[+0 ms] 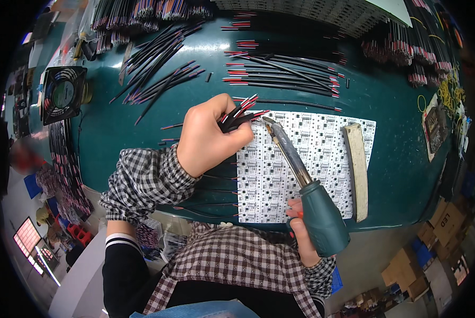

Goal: The person solders black wires onto a large circuit board using a soldering iron.

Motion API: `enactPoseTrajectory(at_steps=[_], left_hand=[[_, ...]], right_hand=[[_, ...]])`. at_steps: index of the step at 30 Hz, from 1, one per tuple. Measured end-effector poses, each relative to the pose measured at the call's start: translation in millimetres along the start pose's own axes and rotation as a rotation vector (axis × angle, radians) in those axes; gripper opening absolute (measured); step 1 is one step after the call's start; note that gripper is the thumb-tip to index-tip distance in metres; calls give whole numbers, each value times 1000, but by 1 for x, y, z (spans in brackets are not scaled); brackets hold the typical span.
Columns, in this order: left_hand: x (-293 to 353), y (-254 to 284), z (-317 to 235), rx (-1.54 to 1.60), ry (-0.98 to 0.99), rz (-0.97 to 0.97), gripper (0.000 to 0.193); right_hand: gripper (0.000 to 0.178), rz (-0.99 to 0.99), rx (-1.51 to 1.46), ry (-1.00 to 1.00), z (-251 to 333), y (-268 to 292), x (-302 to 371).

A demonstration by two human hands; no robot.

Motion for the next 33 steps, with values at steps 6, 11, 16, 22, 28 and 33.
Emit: enactPoseTrajectory(at_steps=[6,11,16,22,28,33], left_hand=[[-3,-1,3,5,42,47,23],[-5,-1,5,8,73,86,22],[-7,-3,3,34,70,101,21],[-6,-3,6,29,81,109,21],[-7,-3,5,20,74,110,21],[-7,-2,5,34,68,104,21]], right_hand=[[23,41,-45,-1,-3,2,-2],[21,70,-59,35,-1,-3,-4],[26,-20,14,36,1,0,-2],[29,17,-12,-8,-6,3,0],[29,54,297,7,-5,7,4],[36,76,154,26,-3,4,3]])
Point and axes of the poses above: each hand's wrist, its own x-axis away from the middle knuckle, its own y-axis out of the back of the hand, z = x × y, the point moved 10 cm from there along -x, towards the middle knuckle, and after that the axes turned 12 degrees about -x, right-handed, at the moved point
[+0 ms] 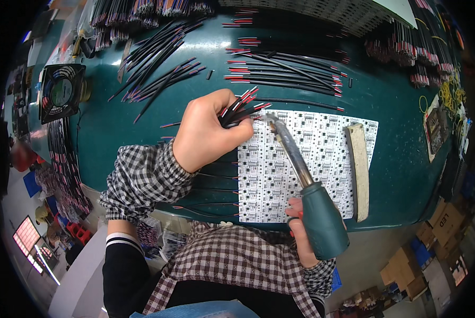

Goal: The person solders black wires onto a large circuit board using a soldering iron.

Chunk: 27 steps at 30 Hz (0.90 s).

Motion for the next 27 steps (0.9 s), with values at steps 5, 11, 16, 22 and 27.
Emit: enactPoseTrajectory(at_steps=[5,11,16,22,27], left_hand=[[0,1,1,-18,3,1,20],[3,2,-5,-25,-30,131,20],[10,40,-6,226,-208,-100,14],[49,72,-38,262,-65,37,21],[41,-2,6,213,126,252,15]], right_hand=[[41,-95,-118,-54,5,-6,-4],[41,-102,-179,27,7,1,0],[42,-153,-242,173,7,10,6],[47,-135,-267,95,-4,17,16],[55,-67,-201,-22,-12,10,24]])
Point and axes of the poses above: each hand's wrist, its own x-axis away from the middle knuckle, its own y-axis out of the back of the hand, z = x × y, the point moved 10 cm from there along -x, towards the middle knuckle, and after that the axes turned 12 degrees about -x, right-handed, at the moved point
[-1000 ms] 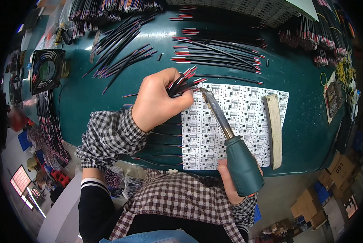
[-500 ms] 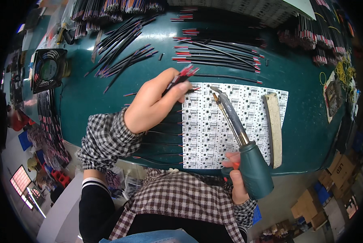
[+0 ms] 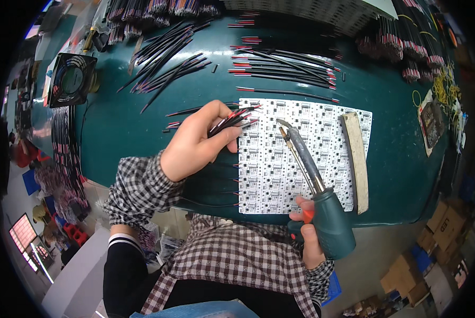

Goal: The person solders black wires onto a large circuit board using a soldering iron.

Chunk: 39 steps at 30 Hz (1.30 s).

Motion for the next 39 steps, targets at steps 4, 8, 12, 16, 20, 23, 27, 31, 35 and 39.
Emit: enactPoseTrajectory(at_steps=[4,8,12,16,20,23,27,31,35,39], left_hand=[[-1,0,1,-229,-122,-117,17],[-8,0,-3,-253,-41,-127,19],[-9,1,-1,-238,-10,-110,21],[-9,0,3,-234,33,-88,22],[-11,-2,5,-215,17,-94,22],[-10,-2,5,-197,17,-98,22],[-9,-1,2,-208,1,-111,21],[-9,1,2,-217,-9,-130,19],[-9,0,2,-227,-13,-131,19],[-9,0,1,-228,-15,-138,18]], right_hand=[[58,27,5,-17,-3,0,3],[55,50,22,-75,-8,0,2],[49,77,44,-47,-4,-4,2],[43,90,33,-42,-9,-4,3],[39,78,40,-37,-15,-1,4],[35,101,96,-54,-9,-8,1],[33,118,137,-27,-5,-10,-1],[30,101,172,-68,-7,-10,-1],[28,84,153,-100,-10,-7,0],[28,94,165,-106,-10,-6,-1]])
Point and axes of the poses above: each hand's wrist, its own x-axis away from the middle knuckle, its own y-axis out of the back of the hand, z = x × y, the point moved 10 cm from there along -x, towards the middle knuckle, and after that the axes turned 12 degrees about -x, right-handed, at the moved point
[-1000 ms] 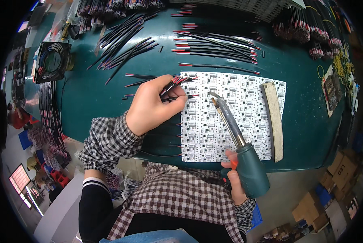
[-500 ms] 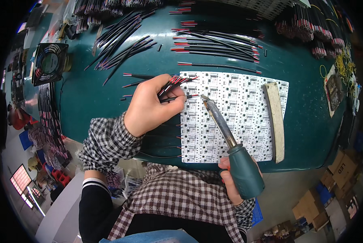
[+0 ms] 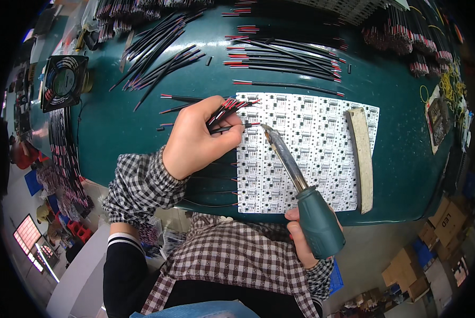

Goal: The person solders black wires onto a large circuit board using a soldering iron.

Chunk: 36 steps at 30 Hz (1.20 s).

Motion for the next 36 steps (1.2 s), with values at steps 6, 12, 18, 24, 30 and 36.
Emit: enactPoseTrajectory(at_steps=[6,12,18,24,30,36], left_hand=[[0,1,0,-11,-4,-7,18],[0,0,0,-21,-17,-25,19],[2,8,-9,6,-108,-149,15],[4,8,-11,-12,-116,-163,14],[5,8,-12,-15,-140,-200,15],[7,7,-11,1,-158,-227,15]], right_hand=[[36,-32,41,125,-6,9,4],[47,-71,-187,19,-1,1,2],[39,-63,-57,81,7,0,0],[37,-34,-74,45,2,-2,1],[38,-42,-55,57,3,-3,-1],[38,-47,-47,56,4,-3,-2]])
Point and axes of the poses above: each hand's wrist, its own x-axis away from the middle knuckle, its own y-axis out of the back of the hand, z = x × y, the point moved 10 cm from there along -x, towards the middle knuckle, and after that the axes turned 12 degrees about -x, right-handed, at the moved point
